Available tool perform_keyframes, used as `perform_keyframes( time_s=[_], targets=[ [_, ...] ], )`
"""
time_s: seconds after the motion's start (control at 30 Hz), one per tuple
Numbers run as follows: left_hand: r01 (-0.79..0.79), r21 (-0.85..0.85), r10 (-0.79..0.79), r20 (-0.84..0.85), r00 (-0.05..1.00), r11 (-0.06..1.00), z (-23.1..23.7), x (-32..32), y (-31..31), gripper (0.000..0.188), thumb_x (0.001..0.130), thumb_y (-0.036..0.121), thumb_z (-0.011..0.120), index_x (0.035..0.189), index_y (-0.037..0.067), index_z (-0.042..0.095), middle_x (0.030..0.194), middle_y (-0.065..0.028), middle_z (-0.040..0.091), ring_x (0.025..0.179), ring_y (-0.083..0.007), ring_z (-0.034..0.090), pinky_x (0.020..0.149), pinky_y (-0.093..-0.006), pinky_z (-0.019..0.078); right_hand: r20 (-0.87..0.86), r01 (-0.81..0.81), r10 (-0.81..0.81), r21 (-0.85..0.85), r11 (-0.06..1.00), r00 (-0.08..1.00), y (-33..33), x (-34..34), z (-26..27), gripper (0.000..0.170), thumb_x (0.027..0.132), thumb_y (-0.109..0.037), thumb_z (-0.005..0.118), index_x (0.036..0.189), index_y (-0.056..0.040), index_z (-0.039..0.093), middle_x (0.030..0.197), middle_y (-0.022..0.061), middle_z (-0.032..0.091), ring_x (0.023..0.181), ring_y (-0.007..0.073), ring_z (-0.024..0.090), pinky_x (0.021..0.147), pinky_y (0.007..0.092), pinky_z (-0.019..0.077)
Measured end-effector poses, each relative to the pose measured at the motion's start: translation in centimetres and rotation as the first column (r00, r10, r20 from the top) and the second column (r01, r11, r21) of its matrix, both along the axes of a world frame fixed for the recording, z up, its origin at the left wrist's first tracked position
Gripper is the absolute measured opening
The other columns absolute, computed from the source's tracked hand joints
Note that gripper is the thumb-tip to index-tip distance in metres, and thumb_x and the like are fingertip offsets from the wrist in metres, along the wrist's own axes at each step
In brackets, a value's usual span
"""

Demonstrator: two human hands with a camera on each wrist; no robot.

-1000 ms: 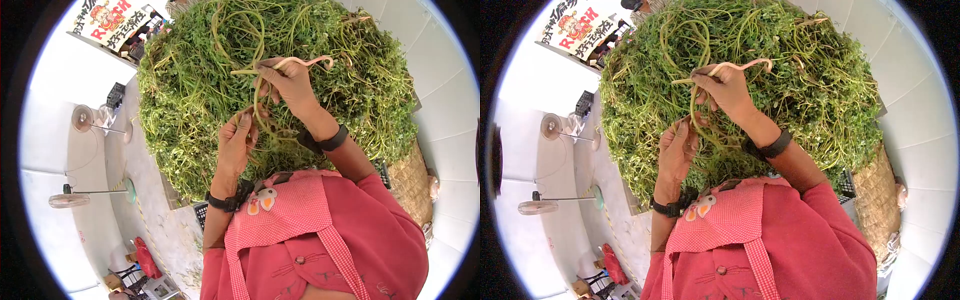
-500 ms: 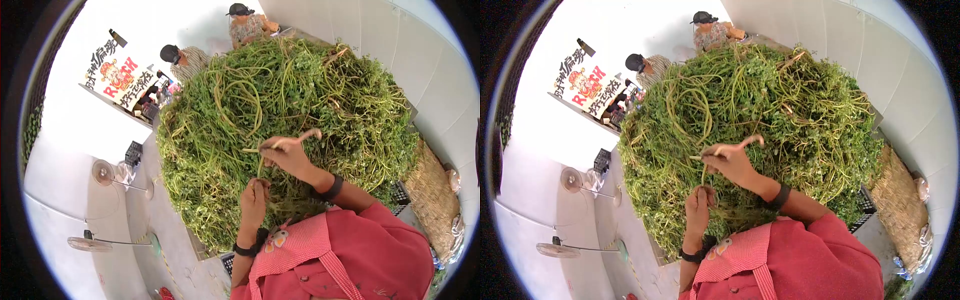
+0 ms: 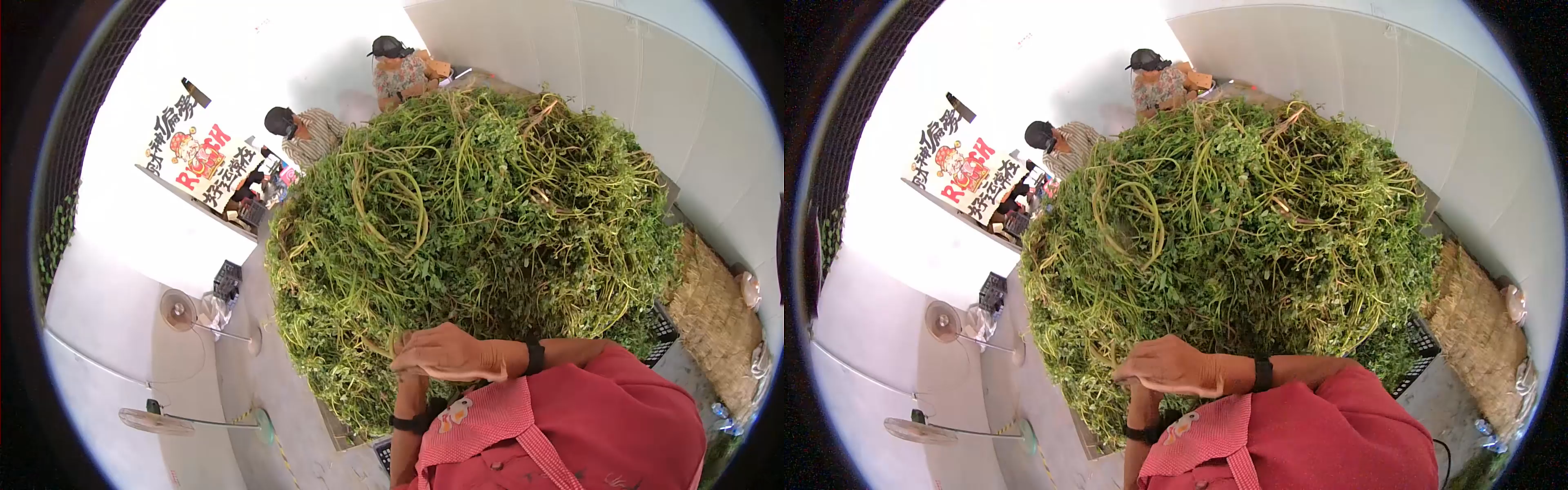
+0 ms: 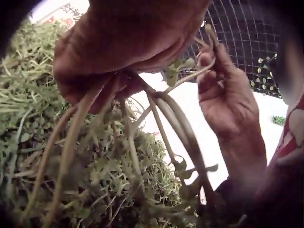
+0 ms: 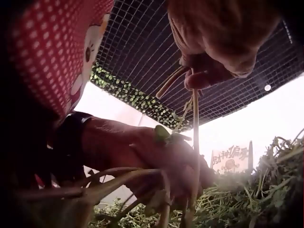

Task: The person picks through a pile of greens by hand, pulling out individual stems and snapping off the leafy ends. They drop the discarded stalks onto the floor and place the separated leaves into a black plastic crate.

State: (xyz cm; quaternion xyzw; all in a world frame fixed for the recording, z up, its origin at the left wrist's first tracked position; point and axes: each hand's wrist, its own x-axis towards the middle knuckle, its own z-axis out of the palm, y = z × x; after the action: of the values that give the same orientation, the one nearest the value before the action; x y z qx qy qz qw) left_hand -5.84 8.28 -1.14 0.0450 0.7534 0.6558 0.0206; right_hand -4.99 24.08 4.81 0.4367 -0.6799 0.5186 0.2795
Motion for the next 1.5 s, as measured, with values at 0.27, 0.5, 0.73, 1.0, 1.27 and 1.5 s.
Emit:
perform_keyframes(
  time_s=[0.27, 0.5, 0.73, 1.0, 1.27, 1.5],
  targets=[
    [-0.068, 0.224, 0.059, 0.046, 0.997, 0.972, 3.4, 0.5, 1.9, 0.028, 0.096, 0.031, 0.041, 0.098, 0.006, 0.054, 0.084, -0.0044, 0.057, 0.076, -0.0134, 0.055, 0.063, -0.0305, 0.0439, 0.632, -0.04, 0.433, -0.537, 0.843, 0.642, 1.5, -2.0, 0.1, 0.017, 0.088, -0.006, 0.057, 0.102, 0.0013, 0.061, 0.071, 0.0076, 0.064, 0.053, 0.0081, 0.058, 0.046, 0.0195, 0.0464],
    [0.016, 0.385, -0.09, 0.175, 0.98, 0.923, 4.6, 1.2, 3.4, 0.019, 0.096, 0.024, 0.045, 0.091, 0.007, 0.053, 0.067, -0.0025, 0.056, 0.047, -0.0064, 0.04, 0.042, -0.0196, 0.0309, 0.66, 0.008, 0.336, -0.461, 0.888, 0.671, 2.3, -2.9, -1.7, 0.016, 0.086, -0.007, 0.058, 0.099, 0.0011, 0.062, 0.07, 0.0048, 0.064, 0.053, 0.0072, 0.058, 0.046, 0.0197, 0.0457],
    [0.156, 0.187, -0.194, 0.206, 0.959, 0.97, 4.5, 1.4, 3.7, 0.024, 0.095, 0.021, 0.047, 0.096, 0.001, 0.061, 0.063, -0.0008, 0.056, 0.043, -0.0046, 0.036, 0.04, -0.0201, 0.0279, 0.662, 0.091, 0.331, -0.518, 0.85, 0.672, 3.6, -4.6, -3.0, 0.015, 0.086, -0.007, 0.059, 0.098, 0.0011, 0.063, 0.081, 0.009, 0.066, 0.07, 0.0114, 0.063, 0.06, 0.0232, 0.051],
    [0.055, -0.055, -0.05, 0.077, 0.996, 0.997, 2.8, 1.7, 4.0, 0.018, 0.094, 0.019, 0.049, 0.091, 0.004, 0.059, 0.061, 0.0019, 0.051, 0.046, -0.0037, 0.037, 0.041, -0.019, 0.0257, 0.55, 0.039, 0.111, -0.254, 0.966, 0.828, 3.2, -4.0, -3.0, 0.014, 0.082, -0.011, 0.062, 0.095, -0.0055, 0.065, 0.082, 0.0075, 0.066, 0.07, 0.0158, 0.063, 0.061, 0.0285, 0.0503],
    [-0.114, 0.137, 0.087, 0.188, 0.978, 0.984, 0.8, 2.2, 3.4, 0.017, 0.094, 0.019, 0.048, 0.095, 0.005, 0.055, 0.072, 0.0029, 0.054, 0.057, -0.0047, 0.047, 0.046, -0.0202, 0.0312, 0.165, 0.003, 0.016, -0.118, 0.993, 0.986, 2.4, -3.4, -4.4, 0.024, 0.081, -0.009, 0.061, 0.105, -0.0068, 0.061, 0.081, 0.0056, 0.06, 0.071, 0.0224, 0.058, 0.061, 0.0327, 0.0473],
    [-0.422, 0.462, 0.322, 0.283, 0.904, 0.78, -1.4, 1.3, 1.4, 0.013, 0.09, 0.018, 0.052, 0.091, 0.006, 0.05, 0.067, 0.0016, 0.044, 0.054, -0.0099, 0.042, 0.047, -0.0207, 0.0343, 0.082, -0.223, 0.239, -0.166, 0.961, 0.968, 1.7, -1.4, -0.5, 0.03, 0.089, -0.007, 0.054, 0.117, 0.0008, 0.053, 0.092, 0.0128, 0.062, 0.069, 0.0191, 0.06, 0.053, 0.0283, 0.0473]
  ],
)
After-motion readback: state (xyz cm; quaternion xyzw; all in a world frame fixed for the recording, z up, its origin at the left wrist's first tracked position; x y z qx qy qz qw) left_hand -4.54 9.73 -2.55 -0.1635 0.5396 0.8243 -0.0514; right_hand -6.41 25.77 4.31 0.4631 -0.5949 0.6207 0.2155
